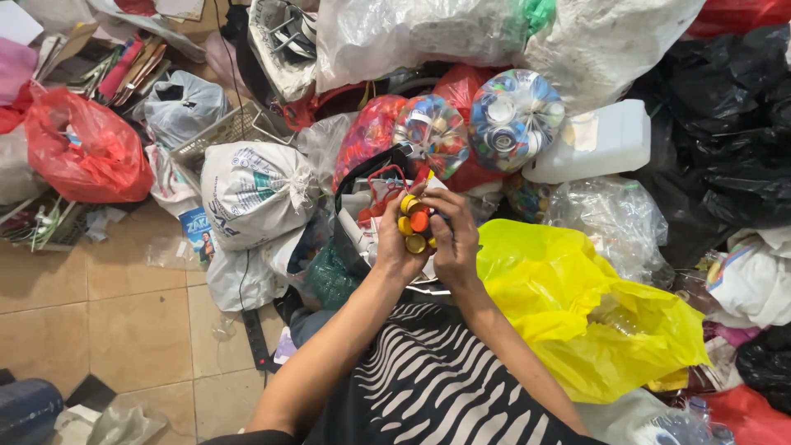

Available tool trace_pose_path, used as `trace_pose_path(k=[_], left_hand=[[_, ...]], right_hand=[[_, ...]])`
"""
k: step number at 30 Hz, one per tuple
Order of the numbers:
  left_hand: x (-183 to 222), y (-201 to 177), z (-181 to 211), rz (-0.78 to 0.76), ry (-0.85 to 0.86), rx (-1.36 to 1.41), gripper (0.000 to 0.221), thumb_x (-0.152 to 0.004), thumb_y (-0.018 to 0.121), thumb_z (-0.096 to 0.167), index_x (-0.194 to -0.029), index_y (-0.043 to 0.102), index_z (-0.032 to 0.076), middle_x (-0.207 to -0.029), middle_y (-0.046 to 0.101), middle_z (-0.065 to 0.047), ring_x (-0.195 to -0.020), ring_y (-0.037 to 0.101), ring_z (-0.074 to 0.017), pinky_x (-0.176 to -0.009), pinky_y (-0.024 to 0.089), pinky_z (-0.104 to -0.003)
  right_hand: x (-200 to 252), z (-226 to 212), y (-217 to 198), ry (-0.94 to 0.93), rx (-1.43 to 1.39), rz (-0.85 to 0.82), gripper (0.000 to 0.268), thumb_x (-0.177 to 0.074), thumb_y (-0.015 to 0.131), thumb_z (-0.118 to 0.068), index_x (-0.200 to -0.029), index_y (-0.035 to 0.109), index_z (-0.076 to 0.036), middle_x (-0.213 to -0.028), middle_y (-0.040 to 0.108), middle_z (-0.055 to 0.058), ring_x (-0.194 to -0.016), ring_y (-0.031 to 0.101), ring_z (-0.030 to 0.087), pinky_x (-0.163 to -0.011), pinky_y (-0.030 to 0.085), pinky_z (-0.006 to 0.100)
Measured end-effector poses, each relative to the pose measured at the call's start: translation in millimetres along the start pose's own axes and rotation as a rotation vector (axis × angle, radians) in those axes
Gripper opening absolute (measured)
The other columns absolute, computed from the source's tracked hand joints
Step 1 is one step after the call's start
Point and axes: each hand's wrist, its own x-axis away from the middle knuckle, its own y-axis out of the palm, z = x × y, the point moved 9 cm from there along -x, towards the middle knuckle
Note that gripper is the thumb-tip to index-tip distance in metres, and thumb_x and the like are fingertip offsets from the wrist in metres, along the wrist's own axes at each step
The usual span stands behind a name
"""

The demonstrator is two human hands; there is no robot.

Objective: Sorting various plastic items, bottle caps, and cans into bags.

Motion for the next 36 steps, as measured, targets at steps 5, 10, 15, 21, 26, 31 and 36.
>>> trace_pose_path(k=[5,10,15,21,26,31,36], left_hand=[[11,2,3,0.01,-0.004,0.021,0.039,-0.102,0.052,0.04,-0.129,0.062,0.014,-0.119,0.069,-0.005,-0.103,0.068,-0.0205,-0.082,0.058,-0.039],[21,-8,12,-0.084,0.042,0.06,0.039,-0.106,0.052,0.038,-0.133,0.06,0.012,-0.123,0.069,-0.009,-0.098,0.068,-0.0245,-0.064,0.06,-0.039],[35,13,16,-0.102,0.017,0.06,0.042,-0.104,0.048,0.038,-0.136,0.057,0.013,-0.122,0.069,-0.011,-0.093,0.07,-0.0296,-0.051,0.06,-0.043],[43,14,8,-0.063,-0.054,0.001,0.044,-0.1,0.045,0.043,-0.129,0.059,0.014,-0.113,0.07,-0.01,-0.091,0.072,-0.0297,-0.051,0.059,-0.045],[31,-18,-9,-0.098,-0.075,0.027,0.04,-0.104,0.048,0.043,-0.123,0.063,0.011,-0.108,0.07,-0.01,-0.09,0.07,-0.0289,-0.058,0.058,-0.044],[39,3,-6,-0.018,-0.072,0.098,0.038,-0.103,0.049,0.039,-0.126,0.063,0.011,-0.112,0.07,-0.008,-0.095,0.07,-0.0258,-0.071,0.06,-0.042],[48,21,-3,-0.028,-0.068,0.123,0.04,-0.099,0.05,0.035,-0.128,0.062,0.011,-0.114,0.07,-0.008,-0.093,0.066,-0.0217,-0.084,0.062,-0.042]], right_hand=[[-2,-14,-3,0.015,-0.008,0.095,0.024,-0.102,0.052,-0.004,-0.118,0.07,-0.005,-0.132,0.064,0.013,-0.126,0.062,0.027,-0.109,0.048,0.037],[3,-20,3,0.044,-0.043,0.13,0.025,-0.104,0.051,-0.002,-0.114,0.073,-0.004,-0.13,0.065,0.012,-0.126,0.061,0.025,-0.111,0.046,0.037],[9,15,13,0.289,-0.69,0.145,0.021,-0.104,0.049,0.001,-0.117,0.066,0.001,-0.133,0.064,0.014,-0.111,0.073,0.028,-0.101,0.057,0.038],[1,9,19,0.334,-0.659,-0.096,0.026,-0.104,0.048,0.002,-0.126,0.062,0.003,-0.146,0.058,0.017,-0.123,0.07,0.032,-0.11,0.053,0.038],[1,-15,10,0.147,-0.316,-0.147,0.025,-0.105,0.049,0.004,-0.125,0.065,0.002,-0.142,0.062,0.016,-0.125,0.069,0.031,-0.109,0.053,0.038],[4,-27,-8,-0.026,-0.039,-0.019,0.022,-0.103,0.054,0.005,-0.12,0.067,0.001,-0.132,0.069,0.015,-0.106,0.074,0.024,-0.089,0.059,0.032],[10,21,4,0.569,-0.872,-0.091,0.022,-0.098,0.049,-0.001,-0.114,0.064,0.005,-0.111,0.074,0.018,-0.057,0.067,0.014,-0.038,0.039,0.021]])
